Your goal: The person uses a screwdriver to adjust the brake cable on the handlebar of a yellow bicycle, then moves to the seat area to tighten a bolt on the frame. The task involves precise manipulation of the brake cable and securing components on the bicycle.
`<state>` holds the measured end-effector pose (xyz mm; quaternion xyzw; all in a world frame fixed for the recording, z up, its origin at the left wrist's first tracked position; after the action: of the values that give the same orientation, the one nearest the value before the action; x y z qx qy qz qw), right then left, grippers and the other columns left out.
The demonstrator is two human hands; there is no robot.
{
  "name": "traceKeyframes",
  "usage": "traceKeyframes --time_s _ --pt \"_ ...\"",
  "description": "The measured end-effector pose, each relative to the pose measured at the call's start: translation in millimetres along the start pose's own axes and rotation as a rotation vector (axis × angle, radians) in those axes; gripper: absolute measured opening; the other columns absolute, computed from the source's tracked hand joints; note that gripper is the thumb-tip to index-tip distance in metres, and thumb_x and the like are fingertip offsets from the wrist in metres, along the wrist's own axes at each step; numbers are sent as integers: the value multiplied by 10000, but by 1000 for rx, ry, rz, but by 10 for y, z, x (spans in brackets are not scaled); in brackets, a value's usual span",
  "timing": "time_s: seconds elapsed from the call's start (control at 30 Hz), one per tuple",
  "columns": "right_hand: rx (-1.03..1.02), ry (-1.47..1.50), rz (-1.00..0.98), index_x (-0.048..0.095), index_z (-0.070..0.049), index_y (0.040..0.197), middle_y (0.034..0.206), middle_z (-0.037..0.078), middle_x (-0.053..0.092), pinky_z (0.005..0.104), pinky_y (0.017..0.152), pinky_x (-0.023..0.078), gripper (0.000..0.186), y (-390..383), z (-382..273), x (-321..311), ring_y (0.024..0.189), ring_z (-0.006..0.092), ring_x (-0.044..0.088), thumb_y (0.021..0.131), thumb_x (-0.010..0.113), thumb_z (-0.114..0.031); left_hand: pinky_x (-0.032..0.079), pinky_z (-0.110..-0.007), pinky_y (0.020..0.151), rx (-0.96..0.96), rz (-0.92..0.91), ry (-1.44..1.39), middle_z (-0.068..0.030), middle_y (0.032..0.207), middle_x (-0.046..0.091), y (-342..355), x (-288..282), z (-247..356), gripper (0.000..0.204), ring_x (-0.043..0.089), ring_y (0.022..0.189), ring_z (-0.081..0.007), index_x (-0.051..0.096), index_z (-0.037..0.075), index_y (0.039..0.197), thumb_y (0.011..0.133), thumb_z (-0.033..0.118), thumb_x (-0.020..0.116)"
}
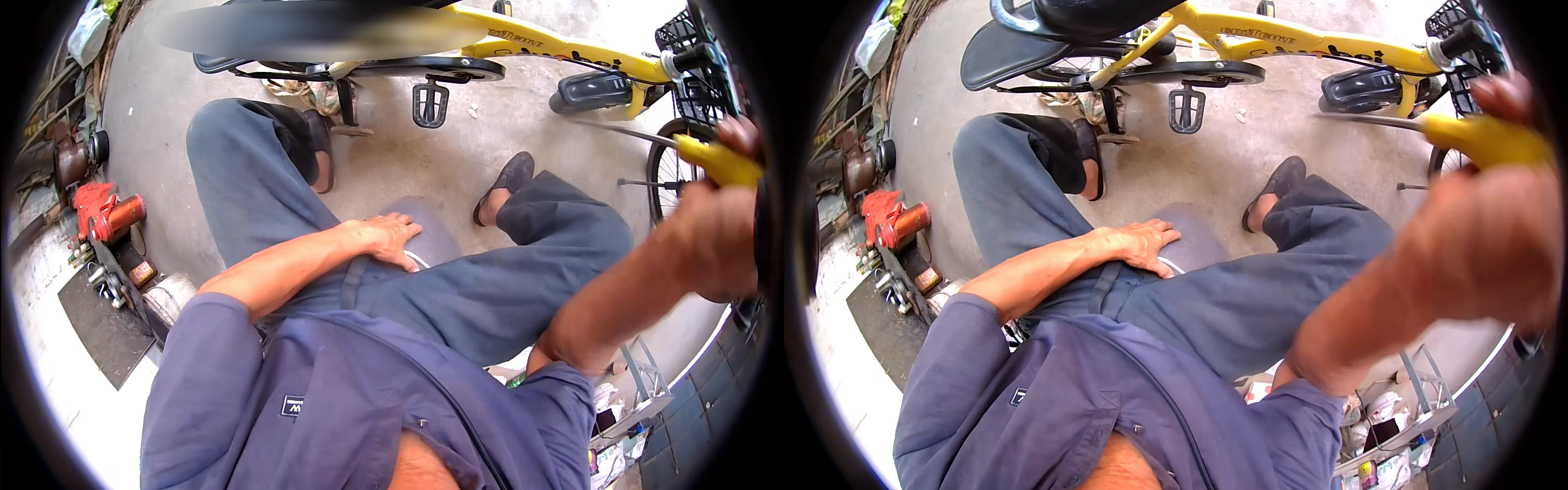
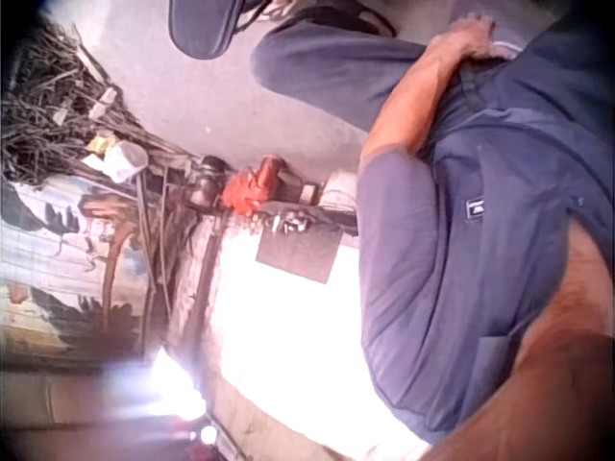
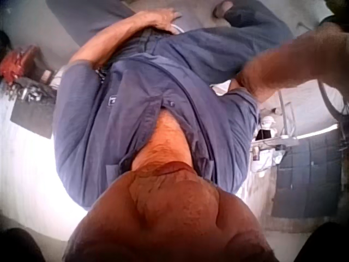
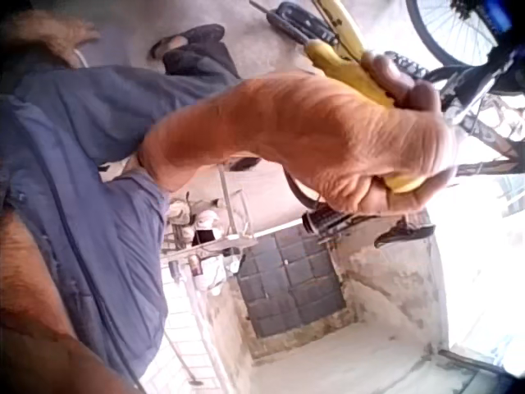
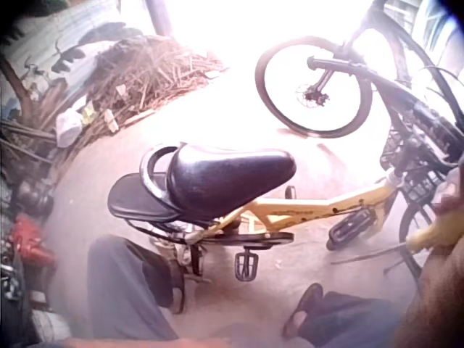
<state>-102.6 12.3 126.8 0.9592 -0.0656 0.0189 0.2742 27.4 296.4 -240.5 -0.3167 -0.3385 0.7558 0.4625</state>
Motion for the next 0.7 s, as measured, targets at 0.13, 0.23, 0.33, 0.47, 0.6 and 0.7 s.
traceKeyframes --time_s 0.13,0.23,0.33,0.47,0.6,0.7 --pt "119 -207 -54 701 30 1036 749 65 710 237 599 556 166 -368 802 256 631 115 674 931 744 -91 301 -472 1226 19 -76 -96 -215 1659 276 63 32 -51 1079 295 1519 -384 347 105 1590 757 643 774" --pt "148 -266 -39 702 31 1034 747 79 711 228 568 555 181 -413 1157 140 610 108 666 927 771 -98 364 -480 1176 28 -105 -93 -247 1607 348 20 25 -48 1076 386 1456 -410 374 67 1566 755 649 775" --pt "115 -241 -35 689 44 1058 783 113 716 256 614 583 212 -264 1221 76 638 128 673 933 770 -105 450 -460 1091 -47 -166 -70 -247 1463 524 -105 57 -214 1102 546 1309 -424 371 17 1545 742 640 797" --pt "176 -163 -73 686 55 1091 859 163 703 337 673 597 216 -391 1030 104 693 197 657 993 707 -136 508 -445 1011 -192 -411 6 -217 1270 680 -387 363 -584 883 643 1197 -380 571 6 1397 726 517 835" --pt "142 -183 -24 692 48 1105 867 159 711 336 689 599 232 -704 767 58 710 197 668 1002 698 -159 557 -449 909 -241 -620 116 -183 1183 738 -581 798 -977 527 701 1103 -340 759 24 1135 701 316 825" --pt "116 -131 -15 696 50 1113 876 153 723 324 707 601 247 -950 554 101 716 189 682 1004 697 -171 549 -437 927 -220 -673 156 -189 1211 728 -606 960 -1167 485 689 1139 -329 778 19 1095 713 317 795"
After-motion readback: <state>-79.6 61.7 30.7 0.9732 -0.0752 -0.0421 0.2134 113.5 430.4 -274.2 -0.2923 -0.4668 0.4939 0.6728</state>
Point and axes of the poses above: each hand's wrist, its own y-axis towards the middle knuckle, its own x-axis out of the palm, z = x × y, the point moved 7 cm from there along y, towards the middle knuckle
